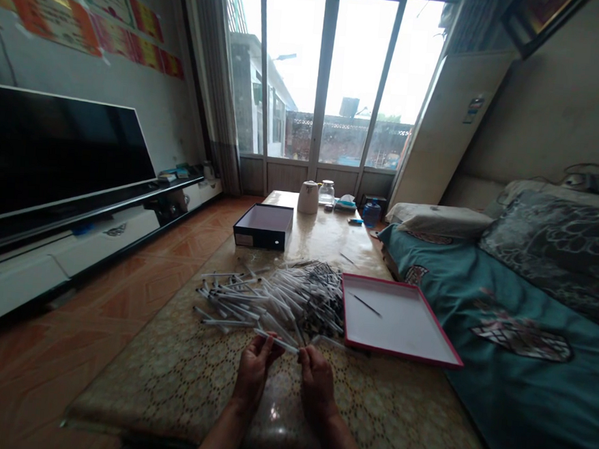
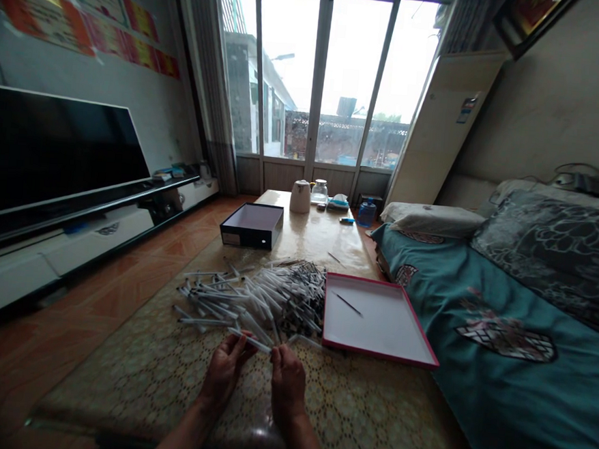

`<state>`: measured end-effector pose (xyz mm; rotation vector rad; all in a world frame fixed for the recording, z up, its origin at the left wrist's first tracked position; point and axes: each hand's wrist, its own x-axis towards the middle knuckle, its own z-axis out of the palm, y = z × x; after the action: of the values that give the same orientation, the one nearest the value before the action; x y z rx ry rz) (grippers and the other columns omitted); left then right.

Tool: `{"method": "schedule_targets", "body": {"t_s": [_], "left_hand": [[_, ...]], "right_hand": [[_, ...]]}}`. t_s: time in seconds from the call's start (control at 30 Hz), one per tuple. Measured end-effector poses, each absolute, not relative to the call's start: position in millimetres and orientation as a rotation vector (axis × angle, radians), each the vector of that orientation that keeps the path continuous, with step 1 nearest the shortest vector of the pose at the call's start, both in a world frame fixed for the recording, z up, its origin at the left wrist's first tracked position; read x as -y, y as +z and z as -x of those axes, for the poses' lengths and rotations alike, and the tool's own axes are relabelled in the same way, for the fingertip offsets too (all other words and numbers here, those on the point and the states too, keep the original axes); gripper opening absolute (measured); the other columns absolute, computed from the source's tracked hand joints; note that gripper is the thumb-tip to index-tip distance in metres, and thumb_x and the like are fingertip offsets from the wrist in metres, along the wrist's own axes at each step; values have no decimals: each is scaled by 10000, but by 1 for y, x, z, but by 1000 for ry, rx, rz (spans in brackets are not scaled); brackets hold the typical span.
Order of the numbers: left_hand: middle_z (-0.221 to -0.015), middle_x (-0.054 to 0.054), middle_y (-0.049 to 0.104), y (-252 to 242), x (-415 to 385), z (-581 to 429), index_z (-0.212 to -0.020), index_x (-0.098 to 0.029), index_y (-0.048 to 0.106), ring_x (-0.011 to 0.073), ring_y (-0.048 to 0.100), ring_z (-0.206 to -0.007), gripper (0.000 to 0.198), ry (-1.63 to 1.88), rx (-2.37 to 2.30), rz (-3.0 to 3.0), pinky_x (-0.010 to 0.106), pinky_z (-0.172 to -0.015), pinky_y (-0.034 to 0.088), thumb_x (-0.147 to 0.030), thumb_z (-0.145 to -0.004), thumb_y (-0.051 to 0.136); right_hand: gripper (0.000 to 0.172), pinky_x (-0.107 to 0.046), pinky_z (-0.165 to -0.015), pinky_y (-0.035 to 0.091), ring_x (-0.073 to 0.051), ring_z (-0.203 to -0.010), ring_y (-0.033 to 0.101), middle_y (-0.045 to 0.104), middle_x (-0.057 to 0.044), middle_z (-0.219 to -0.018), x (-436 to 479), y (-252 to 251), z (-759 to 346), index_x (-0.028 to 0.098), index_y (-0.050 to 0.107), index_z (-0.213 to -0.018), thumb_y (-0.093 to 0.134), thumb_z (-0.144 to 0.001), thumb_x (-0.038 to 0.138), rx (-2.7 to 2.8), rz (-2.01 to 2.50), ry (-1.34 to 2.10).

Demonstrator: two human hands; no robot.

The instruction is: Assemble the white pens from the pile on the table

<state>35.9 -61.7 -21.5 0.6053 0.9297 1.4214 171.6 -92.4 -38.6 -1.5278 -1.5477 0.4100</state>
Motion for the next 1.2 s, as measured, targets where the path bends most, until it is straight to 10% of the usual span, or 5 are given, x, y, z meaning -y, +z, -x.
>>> {"method": "schedule_targets", "body": {"t_s": [1.2], "left_hand": [[-680, 7, 640, -23, 65, -37, -795, -127, 587, 138, 634, -634, 281, 1366, -991, -603, 271, -635, 534, -336, -651, 708]], "right_hand": [[213, -225, -620, 406, -138, -654, 534, 576, -6, -728, 97, -25, -178, 190, 559, -837, 448, -862, 369, 1432, 1379, 596]]}}
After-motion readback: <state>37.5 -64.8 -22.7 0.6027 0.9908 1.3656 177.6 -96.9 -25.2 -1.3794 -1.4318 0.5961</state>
